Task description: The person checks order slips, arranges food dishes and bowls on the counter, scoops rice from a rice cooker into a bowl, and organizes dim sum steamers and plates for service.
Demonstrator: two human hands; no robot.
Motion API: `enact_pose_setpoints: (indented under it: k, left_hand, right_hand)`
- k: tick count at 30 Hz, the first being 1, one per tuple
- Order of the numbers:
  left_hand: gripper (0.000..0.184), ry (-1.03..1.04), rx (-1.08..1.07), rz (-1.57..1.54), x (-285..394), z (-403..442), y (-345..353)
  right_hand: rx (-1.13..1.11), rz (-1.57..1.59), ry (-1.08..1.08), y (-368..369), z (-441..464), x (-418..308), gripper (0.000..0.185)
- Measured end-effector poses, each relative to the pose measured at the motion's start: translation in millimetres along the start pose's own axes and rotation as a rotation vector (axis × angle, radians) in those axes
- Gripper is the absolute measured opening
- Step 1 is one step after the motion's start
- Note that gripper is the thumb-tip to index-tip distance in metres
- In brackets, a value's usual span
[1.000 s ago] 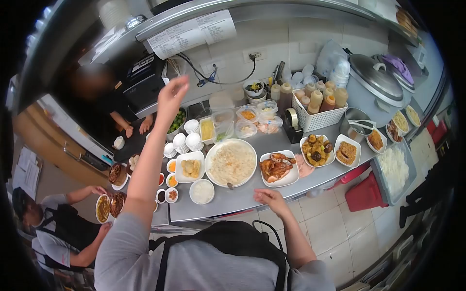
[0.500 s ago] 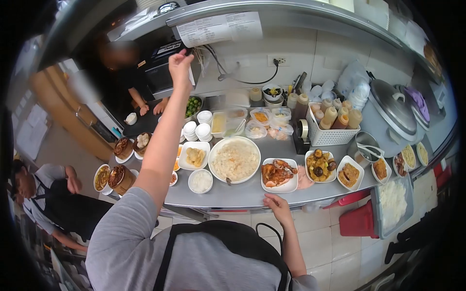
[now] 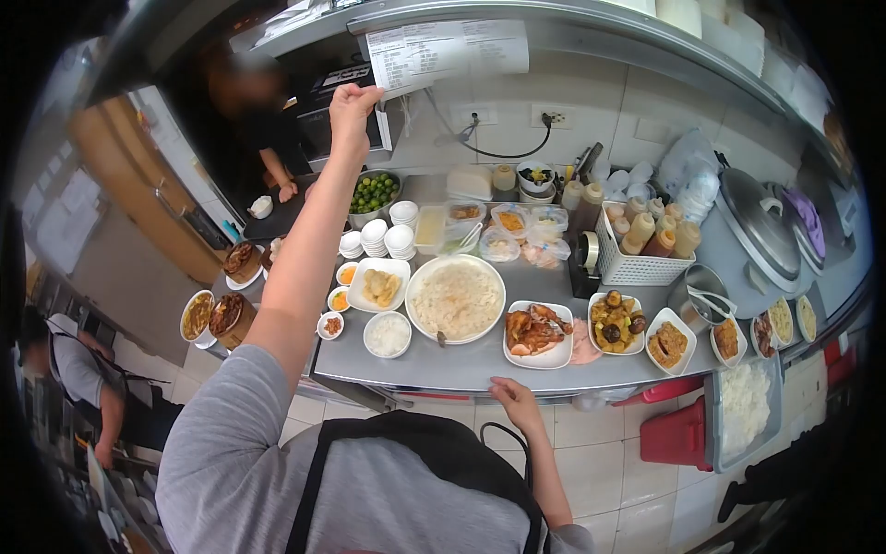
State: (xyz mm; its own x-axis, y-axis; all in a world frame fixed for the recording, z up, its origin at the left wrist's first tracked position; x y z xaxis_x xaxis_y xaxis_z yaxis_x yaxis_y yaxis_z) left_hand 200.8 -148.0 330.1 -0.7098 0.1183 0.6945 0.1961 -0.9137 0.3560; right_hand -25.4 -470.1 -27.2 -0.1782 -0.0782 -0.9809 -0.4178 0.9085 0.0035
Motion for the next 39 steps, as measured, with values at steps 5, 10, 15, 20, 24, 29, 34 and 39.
enact_pose_setpoints:
  k: [5, 10, 15, 20, 24, 29, 34, 39]
  left_hand:
    - [0.029, 0.009, 0.015, 0.012, -0.7, 0.7, -0.2]
    - [0.027, -0.019, 0.053, 0.041, 14.1, 2.3, 7.0]
    - [0.028, -0.052, 0.097, 0.008, 16.3, 13.3, 8.4]
    - [0.028, -0.088, 0.092, 0.088, 10.0, 9.7, 0.9]
    - [0.028, -0.092, 0.093, 0.130, 4.5, 3.8, -2.9]
    - [0.028, -0.119, 0.098, 0.141, 7.8, -9.2, -1.7]
    - [0.026, -0.159, 0.062, 0.165, 14.9, -21.6, -13.3]
    - [0.021, -0.202, -0.063, 0.168, 25.3, -29.7, -22.1]
  right_hand:
    - [0.001, -0.002, -0.002, 2.7, -3.8, 12.8, 0.029]
    - [0.014, -0.038, -0.014, 6.7, -9.3, 15.2, 0.029]
    - [0.009, -0.064, 0.002, 9.9, -11.5, 19.0, 0.029]
    - [0.000, -0.044, 0.000, 9.1, -10.4, 36.6, 0.029]
    - [-0.004, -0.047, 0.022, 10.6, -12.6, 38.1, 0.029]
    - [-0.046, -0.083, 0.048, 15.0, -9.6, 38.0, 0.029]
    - [-0.128, -0.153, 0.049, 27.5, 1.7, 39.2, 0.029]
    - [-0.215, -0.259, -0.021, 51.4, 16.6, 42.8, 0.029]
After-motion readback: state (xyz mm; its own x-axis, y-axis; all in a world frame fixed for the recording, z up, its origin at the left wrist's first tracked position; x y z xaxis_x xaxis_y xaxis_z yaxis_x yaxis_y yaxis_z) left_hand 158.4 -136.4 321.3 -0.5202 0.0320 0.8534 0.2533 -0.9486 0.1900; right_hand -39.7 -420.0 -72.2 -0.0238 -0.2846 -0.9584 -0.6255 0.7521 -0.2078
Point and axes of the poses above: each hand's wrist, its own z-axis towards the middle knuckle, its own y-axis out of the palm, x = y × z, the point moved 2 cm from there along z, towards the middle knuckle
